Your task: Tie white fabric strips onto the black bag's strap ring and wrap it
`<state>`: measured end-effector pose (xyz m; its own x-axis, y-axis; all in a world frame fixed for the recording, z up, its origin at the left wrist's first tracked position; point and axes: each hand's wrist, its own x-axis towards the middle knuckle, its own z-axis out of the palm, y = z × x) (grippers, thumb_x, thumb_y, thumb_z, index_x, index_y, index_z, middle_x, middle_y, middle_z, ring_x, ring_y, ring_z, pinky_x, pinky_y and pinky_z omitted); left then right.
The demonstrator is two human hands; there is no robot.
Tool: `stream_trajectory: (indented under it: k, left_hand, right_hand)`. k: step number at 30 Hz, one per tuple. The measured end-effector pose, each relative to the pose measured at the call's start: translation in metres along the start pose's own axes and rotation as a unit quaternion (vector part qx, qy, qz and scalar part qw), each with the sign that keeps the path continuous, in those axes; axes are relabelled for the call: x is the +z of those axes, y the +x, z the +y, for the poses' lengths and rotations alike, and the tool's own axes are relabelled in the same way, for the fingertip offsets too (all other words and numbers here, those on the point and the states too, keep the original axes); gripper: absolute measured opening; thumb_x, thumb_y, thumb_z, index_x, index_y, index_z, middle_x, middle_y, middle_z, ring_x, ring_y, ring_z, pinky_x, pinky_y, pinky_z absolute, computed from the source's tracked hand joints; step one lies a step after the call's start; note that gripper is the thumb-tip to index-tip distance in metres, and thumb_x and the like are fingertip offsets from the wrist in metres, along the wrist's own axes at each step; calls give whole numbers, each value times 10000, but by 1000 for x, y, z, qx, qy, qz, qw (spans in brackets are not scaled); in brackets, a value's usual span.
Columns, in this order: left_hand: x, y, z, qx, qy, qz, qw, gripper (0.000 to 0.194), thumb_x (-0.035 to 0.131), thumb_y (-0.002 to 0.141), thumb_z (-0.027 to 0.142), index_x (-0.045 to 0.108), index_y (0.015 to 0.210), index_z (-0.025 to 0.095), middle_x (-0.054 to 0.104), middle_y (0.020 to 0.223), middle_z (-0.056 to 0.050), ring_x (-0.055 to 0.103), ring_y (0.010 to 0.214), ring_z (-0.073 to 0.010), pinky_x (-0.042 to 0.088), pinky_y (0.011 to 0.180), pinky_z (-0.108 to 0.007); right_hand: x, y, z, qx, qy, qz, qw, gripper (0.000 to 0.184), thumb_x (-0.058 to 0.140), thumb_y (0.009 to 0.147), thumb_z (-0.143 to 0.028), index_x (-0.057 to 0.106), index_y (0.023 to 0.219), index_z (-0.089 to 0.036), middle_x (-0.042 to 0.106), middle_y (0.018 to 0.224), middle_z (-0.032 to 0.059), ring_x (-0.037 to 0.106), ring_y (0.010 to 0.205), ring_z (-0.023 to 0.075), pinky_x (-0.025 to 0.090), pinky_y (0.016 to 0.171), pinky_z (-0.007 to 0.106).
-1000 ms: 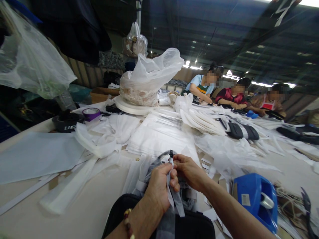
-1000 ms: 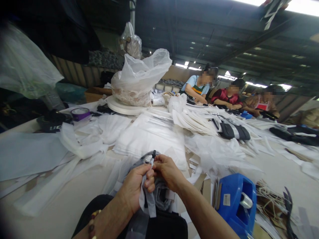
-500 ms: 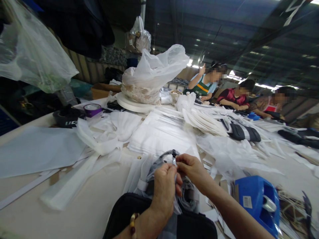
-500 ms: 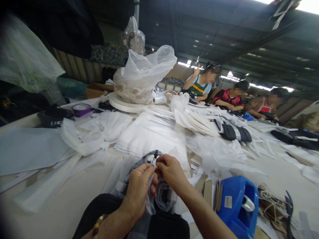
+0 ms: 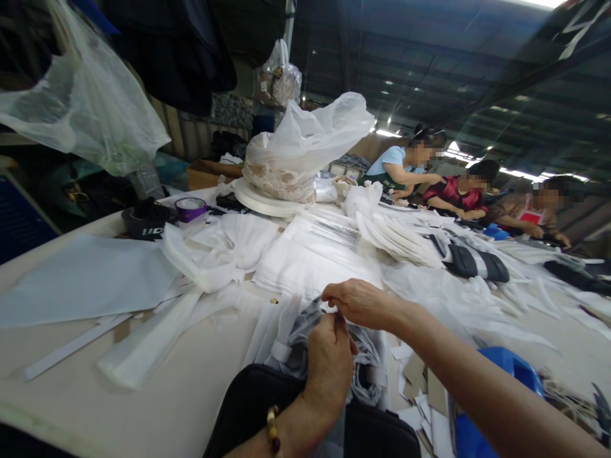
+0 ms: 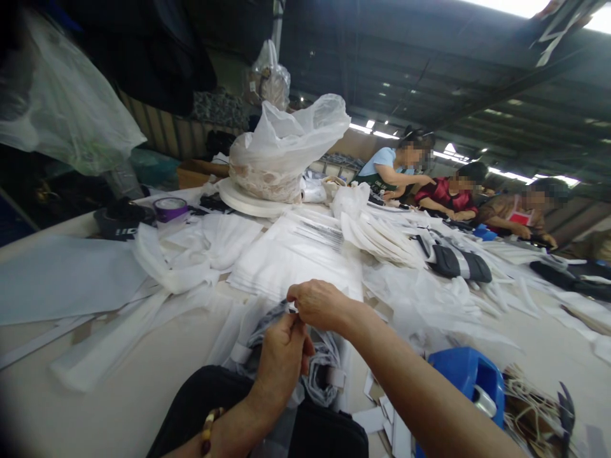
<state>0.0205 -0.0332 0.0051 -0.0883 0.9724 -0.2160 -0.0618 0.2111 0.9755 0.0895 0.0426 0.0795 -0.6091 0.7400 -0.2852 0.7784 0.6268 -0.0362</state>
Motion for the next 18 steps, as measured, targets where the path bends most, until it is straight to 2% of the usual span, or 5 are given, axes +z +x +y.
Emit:
stream_trajectory:
  k: [6,9,11,14,18]
  left_hand:
    - [1,2,-8,51,34,18,998,227,310,886,234,494,768,175,496,500,22,404,346,-99,315,430,-228]
    - [1,0,-6,56,27,23,998,212,318,884,245,511,843,169,491,514,25,425,379,-112,343,476,-243]
    - [1,-1,-5,56,18,19,998,213,317,879,237,515,901,163,482,517,29,434,397,-121,352,492,-249]
    - [1,-2,-4,56,16,16,998,239,309,878,247,514,960,155,472,516,27,447,420,-138,348,496,-256]
    - [1,-2,-7,86,51,23,995,285,305,876,276,518,1014,146,475,527,14,453,439,-155,339,505,-272]
  right_hand:
    - [-12,11,-9,-23,-67,-77,995,332,488,780,-79,639,1071,-129,698,946,130,659,858,256,459,633,271]
    - [-17,15,-9,-51,-64,-101,992,326,505,769,-43,659,1044,-124,681,1024,120,643,905,226,465,691,251]
    - [-19,16,-7,-54,-48,-116,991,337,510,756,-10,671,1028,-128,692,995,94,653,820,175,463,656,208]
    - [-20,17,-4,-37,-16,-132,990,368,491,753,13,666,1049,-118,709,895,72,621,584,110,439,521,178]
    - [-18,18,-3,-19,32,-139,990,374,512,691,52,690,983,-98,701,919,87,572,491,81,405,459,173]
